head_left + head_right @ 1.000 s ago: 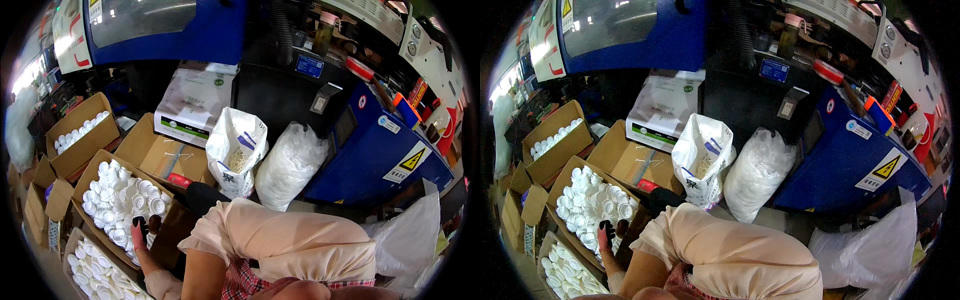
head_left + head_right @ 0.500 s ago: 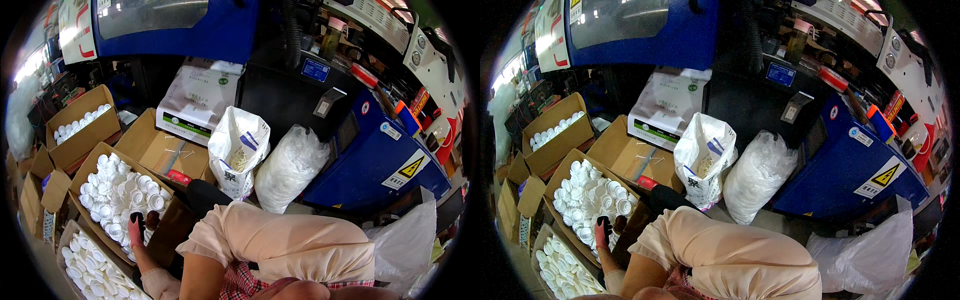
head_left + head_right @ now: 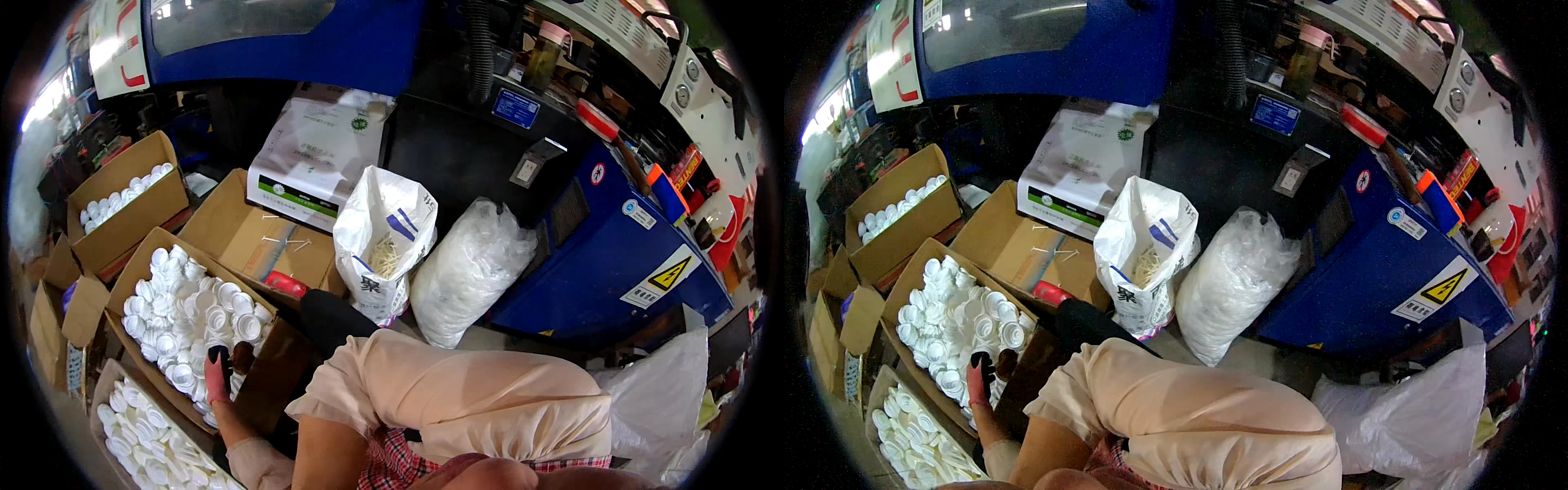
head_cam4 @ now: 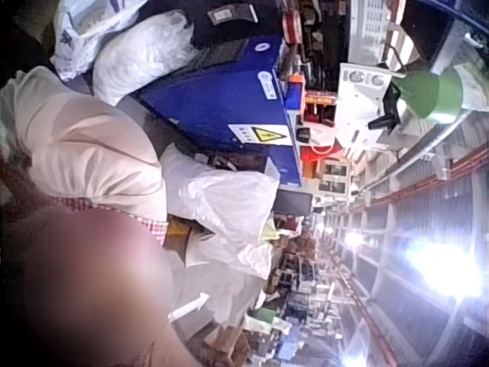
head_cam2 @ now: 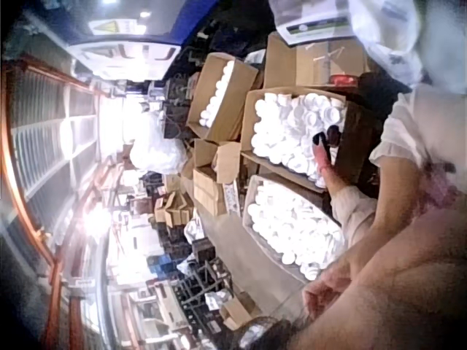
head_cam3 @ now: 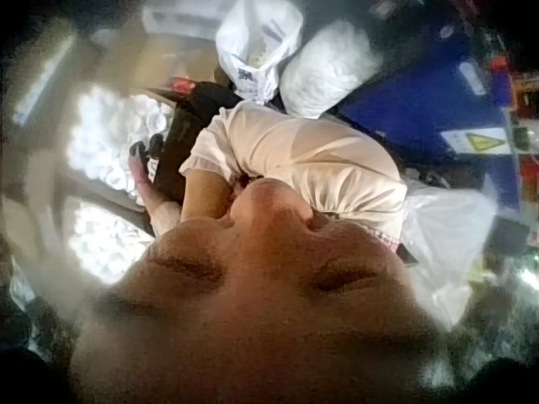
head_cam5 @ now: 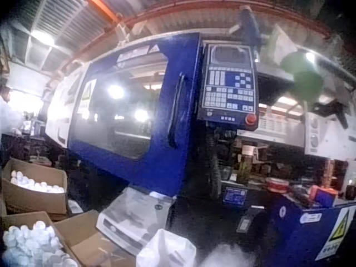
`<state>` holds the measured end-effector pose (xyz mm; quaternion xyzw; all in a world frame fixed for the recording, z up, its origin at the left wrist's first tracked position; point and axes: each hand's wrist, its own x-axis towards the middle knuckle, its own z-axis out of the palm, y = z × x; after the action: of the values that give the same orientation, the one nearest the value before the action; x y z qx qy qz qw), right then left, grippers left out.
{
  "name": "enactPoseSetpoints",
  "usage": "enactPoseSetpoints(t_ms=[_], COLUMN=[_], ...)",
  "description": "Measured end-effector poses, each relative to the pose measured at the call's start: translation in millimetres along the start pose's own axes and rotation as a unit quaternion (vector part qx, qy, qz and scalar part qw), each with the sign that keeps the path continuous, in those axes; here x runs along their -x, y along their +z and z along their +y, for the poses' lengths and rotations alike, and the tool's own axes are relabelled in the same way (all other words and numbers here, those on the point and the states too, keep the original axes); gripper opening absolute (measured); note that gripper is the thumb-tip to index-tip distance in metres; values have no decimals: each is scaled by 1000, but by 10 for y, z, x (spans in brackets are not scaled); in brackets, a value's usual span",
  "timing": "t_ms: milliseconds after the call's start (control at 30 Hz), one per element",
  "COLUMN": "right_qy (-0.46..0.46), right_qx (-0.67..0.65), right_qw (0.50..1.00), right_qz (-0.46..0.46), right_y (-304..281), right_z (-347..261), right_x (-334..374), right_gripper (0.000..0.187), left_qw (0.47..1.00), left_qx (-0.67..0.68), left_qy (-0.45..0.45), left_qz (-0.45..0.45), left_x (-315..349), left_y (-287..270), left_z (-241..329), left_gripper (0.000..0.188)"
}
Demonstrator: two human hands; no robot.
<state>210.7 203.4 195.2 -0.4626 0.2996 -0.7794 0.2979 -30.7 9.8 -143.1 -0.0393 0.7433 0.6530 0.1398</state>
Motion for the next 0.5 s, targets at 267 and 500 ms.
enactPoseSetpoints(t_ms=[267,500], right_qy=[0,-2], right_qx=[-1,1], right_qw=[1000,1000], right_qz=[-1,-3], right_y=[-50,-76], right_z=[-18,-24], right_x=[4,-12], right_gripper=[46,45], left_qw=[1000,1000], left_qx=[-5,-5], left_qy=[-22,-19], left_qz=[5,-13], left_x=[-107,11], left_y=[-44,34], left_z=[-112,67], left_gripper=[26,24])
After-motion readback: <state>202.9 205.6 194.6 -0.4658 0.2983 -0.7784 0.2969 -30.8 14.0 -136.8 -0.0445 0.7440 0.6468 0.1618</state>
